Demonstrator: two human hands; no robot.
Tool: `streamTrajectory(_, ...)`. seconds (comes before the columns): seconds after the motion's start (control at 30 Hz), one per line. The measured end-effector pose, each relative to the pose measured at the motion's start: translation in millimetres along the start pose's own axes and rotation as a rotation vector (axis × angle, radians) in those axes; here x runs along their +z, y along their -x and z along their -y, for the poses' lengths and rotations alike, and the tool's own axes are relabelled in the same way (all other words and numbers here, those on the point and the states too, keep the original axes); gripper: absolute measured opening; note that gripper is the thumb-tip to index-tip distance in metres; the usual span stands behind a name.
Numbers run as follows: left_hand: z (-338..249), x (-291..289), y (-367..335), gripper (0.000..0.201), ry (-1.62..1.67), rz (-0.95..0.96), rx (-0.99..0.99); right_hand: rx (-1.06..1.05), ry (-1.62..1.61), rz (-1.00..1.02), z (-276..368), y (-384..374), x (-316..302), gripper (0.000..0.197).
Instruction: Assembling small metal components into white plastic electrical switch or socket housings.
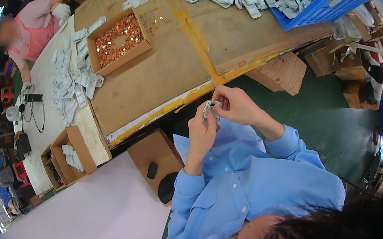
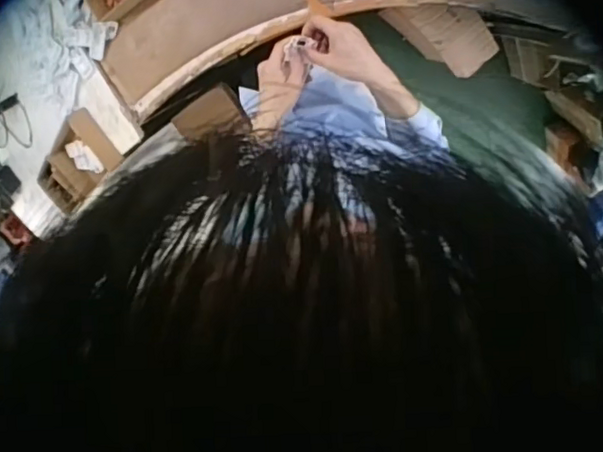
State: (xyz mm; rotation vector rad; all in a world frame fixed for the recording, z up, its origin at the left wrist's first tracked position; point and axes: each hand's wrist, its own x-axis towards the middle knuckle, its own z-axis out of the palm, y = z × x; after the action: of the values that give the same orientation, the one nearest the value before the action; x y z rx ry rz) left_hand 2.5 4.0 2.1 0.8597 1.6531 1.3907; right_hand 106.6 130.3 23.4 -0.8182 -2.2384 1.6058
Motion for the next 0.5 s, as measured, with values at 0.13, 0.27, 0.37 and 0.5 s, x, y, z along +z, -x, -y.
streamTrajectory(0.13, 6, -1, 1, 0.023, -0.004, -0.022, -0.008, -0.036, 0.033, 0.004, 0, -3, 4, 0.017)
streamTrajectory(0.27, 5, -7, -2, 0.024, -0.026, -0.052, 0.027, 0.004, 0.039, 0.026, 7, -12, 5, 0.019)
streamTrajectory(0.37, 10, -26, -10, 0.03, -0.18, -0.042, 0.182, -0.058, 0.099, 0.035, 2, -30, 4, 0.018)
streamTrajectory(0.5, 14, -70, -14, 0.026, -0.241, -0.136, 0.058, -0.07, -0.043, 0.298, 12, -76, -2, 0.025)
